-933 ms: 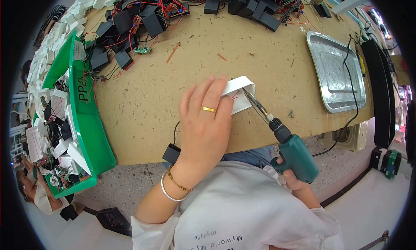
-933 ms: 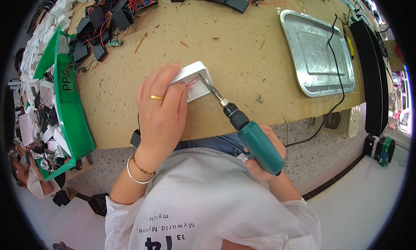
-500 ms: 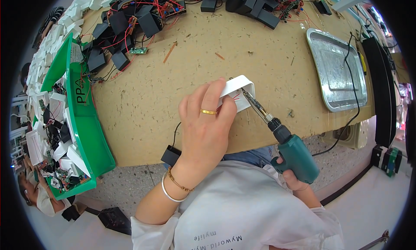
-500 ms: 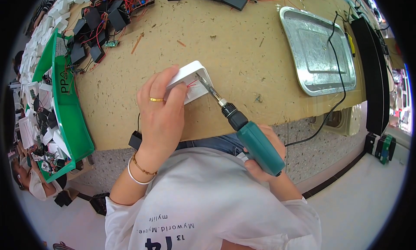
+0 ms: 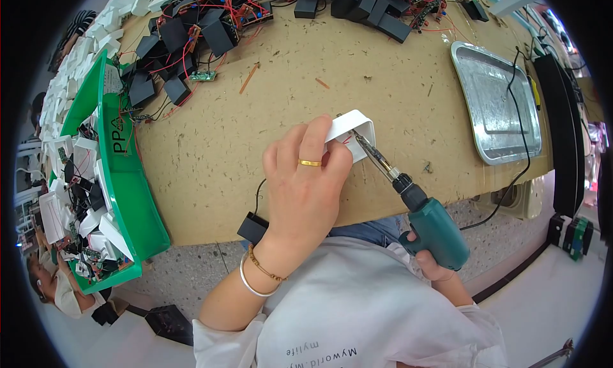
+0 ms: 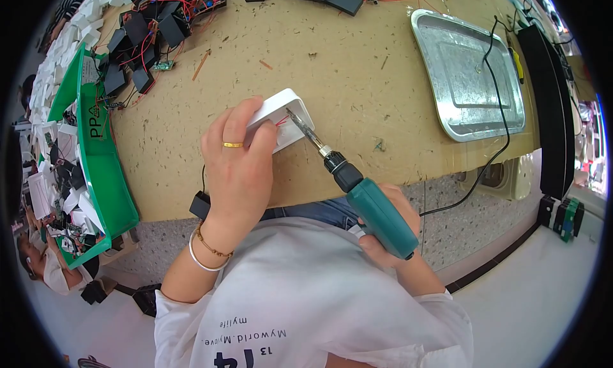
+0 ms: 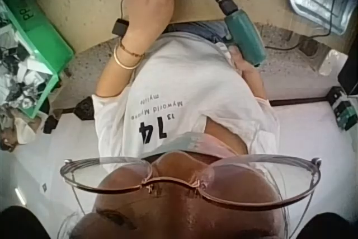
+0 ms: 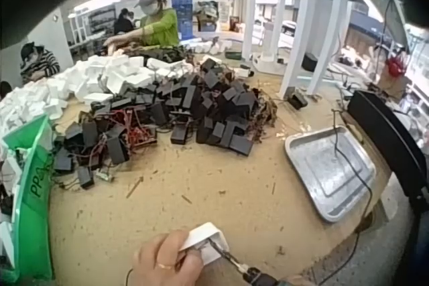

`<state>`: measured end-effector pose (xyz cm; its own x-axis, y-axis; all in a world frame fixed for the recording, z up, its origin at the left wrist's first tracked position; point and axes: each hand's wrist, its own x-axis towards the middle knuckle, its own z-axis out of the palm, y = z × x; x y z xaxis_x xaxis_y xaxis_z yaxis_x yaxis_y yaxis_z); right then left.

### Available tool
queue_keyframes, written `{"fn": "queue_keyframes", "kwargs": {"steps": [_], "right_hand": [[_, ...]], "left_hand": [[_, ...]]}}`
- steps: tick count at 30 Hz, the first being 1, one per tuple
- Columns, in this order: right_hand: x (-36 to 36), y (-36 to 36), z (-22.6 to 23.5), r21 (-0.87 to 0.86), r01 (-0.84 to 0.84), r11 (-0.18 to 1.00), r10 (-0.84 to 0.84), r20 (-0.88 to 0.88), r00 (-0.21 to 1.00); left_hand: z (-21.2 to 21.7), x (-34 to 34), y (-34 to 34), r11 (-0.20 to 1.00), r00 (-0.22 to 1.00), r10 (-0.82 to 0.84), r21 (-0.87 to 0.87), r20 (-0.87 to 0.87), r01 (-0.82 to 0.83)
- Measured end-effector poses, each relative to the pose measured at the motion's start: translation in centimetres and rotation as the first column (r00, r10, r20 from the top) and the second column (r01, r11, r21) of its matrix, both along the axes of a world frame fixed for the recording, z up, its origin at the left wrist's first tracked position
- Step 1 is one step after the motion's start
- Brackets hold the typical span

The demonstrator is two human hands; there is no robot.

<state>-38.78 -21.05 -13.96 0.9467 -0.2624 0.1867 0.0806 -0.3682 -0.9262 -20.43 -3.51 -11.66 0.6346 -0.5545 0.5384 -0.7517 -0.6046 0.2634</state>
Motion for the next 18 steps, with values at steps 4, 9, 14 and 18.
{"fn": "queue_keyframes", "kwargs": {"steps": [4,9,14,18], "right_hand": [[0.6,0.1,1.2,0.004,-0.003,1.000,0.003,-0.028,1.000],[1.2,-0.8,1.3,-0.158,-0.101,0.982,0.106,0.022,0.994],[1.3,-0.7,1.4,-0.137,-0.074,0.988,0.077,0.016,0.997],[1.0,-0.6,1.4,-0.090,-0.044,0.995,0.042,-0.027,0.999]], "left_hand": [[0.2,-0.1,0.0,1.000,1.000,-0.002,0.014,-0.007,0.002],[0.1,0.0,0.0,1.000,1.000,-0.003,0.013,-0.009,0.003],[0.5,-0.2,0.1,0.999,0.997,0.013,0.033,-0.072,-0.010],[0.2,0.0,0.1,1.000,1.000,-0.001,0.029,-0.026,0.002]]}}
